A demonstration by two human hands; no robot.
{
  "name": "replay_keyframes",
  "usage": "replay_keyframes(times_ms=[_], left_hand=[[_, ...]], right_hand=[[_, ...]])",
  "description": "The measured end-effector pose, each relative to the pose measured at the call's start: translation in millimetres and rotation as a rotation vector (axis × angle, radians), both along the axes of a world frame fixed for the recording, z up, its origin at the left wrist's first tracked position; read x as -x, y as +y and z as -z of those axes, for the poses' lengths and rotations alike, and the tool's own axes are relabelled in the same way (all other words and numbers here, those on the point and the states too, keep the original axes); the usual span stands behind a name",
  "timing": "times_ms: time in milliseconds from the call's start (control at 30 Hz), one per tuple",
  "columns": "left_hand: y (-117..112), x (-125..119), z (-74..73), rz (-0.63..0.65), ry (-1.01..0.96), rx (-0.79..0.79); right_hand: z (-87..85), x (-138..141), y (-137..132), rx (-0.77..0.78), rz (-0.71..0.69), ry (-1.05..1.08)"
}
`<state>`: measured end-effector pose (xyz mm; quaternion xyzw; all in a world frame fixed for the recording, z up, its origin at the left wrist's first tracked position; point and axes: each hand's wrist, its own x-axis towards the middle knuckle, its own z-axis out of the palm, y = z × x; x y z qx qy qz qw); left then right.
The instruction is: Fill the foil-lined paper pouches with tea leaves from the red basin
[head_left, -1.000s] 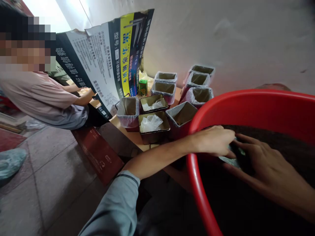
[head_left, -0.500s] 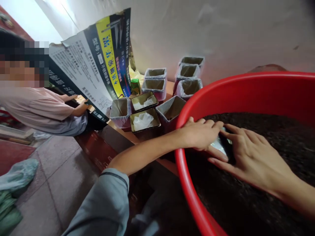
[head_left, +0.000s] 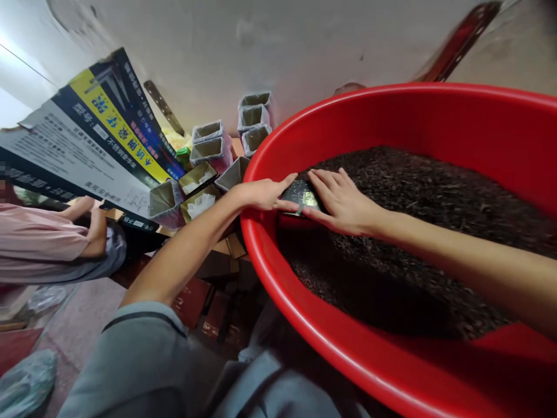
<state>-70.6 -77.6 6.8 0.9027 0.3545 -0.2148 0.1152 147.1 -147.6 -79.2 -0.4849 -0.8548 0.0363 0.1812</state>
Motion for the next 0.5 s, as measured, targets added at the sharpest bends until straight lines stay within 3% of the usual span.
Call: replay_keyframes(times_ms=[167,400,500], left_hand=[[11,-1,-12.4,0.076,0.032,0.021],[5,-22,-26.7,0.009,0.197,-0.02],[11,-27,-27.5,-0.047,0.142,0.029]], right_hand=[[0.1,-12,-6,0.003,-0.041,-0.08],[-14.2,-4,-5,-0.007,-0.005,-0.24],[-16.4,-3,-3,0.033,0.031,-0.267]])
